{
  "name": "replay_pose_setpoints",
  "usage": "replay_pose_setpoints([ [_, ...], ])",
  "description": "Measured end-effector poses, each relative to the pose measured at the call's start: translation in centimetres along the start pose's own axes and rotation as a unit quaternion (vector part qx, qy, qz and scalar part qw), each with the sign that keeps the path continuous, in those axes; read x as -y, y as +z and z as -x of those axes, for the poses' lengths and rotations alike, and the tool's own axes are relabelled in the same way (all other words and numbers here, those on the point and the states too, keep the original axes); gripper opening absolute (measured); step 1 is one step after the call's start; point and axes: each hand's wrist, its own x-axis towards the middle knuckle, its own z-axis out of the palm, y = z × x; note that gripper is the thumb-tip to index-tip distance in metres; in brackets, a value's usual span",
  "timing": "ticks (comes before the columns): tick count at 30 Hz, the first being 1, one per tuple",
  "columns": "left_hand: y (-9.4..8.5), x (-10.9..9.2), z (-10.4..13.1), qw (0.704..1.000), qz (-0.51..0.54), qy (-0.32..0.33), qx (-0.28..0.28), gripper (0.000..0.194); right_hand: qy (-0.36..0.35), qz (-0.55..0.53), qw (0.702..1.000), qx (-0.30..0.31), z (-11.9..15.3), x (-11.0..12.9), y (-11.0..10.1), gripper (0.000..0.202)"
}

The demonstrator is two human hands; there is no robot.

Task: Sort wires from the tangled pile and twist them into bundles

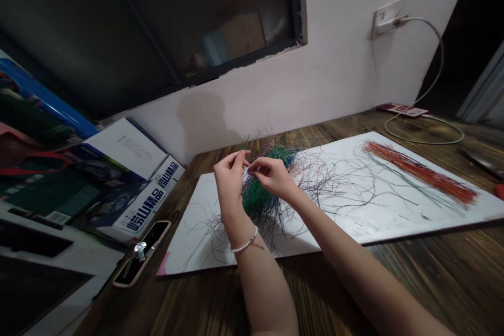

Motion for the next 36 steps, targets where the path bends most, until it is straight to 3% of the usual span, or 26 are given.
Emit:
replay_pose_setpoints([
  [9,-0.6,0.2,0.2,0.998,-0.028,-0.015,0.056,0.017,-0.003,0.01,1.0,0.002,0.0,0.1,0.0,0.011],
  [15,-0.9,0.7,0.0,0.999,-0.053,0.01,0.004,0.019,0.005,0.013,1.0,0.006,-0.1,0.3,-0.1,0.008],
  [22,-1.2,0.6,0.2,0.995,-0.086,0.018,0.04,0.015,0.006,-0.001,1.0,0.011,0.0,0.2,0.0,0.01],
  [26,-1.1,0.9,-0.2,0.995,-0.09,0.045,0.016,0.014,0.021,-0.018,1.0,0.01,-0.1,0.1,0.0,0.007],
  [31,-1.0,1.2,-0.6,0.996,-0.071,0.055,-0.024,0.016,0.055,-0.065,0.996,0.034,-0.1,0.7,-0.1,0.03],
  [36,-0.8,0.9,-0.6,0.995,-0.04,0.082,-0.041,0.017,0.065,-0.048,0.996,0.036,0.1,0.8,0.4,0.024],
])
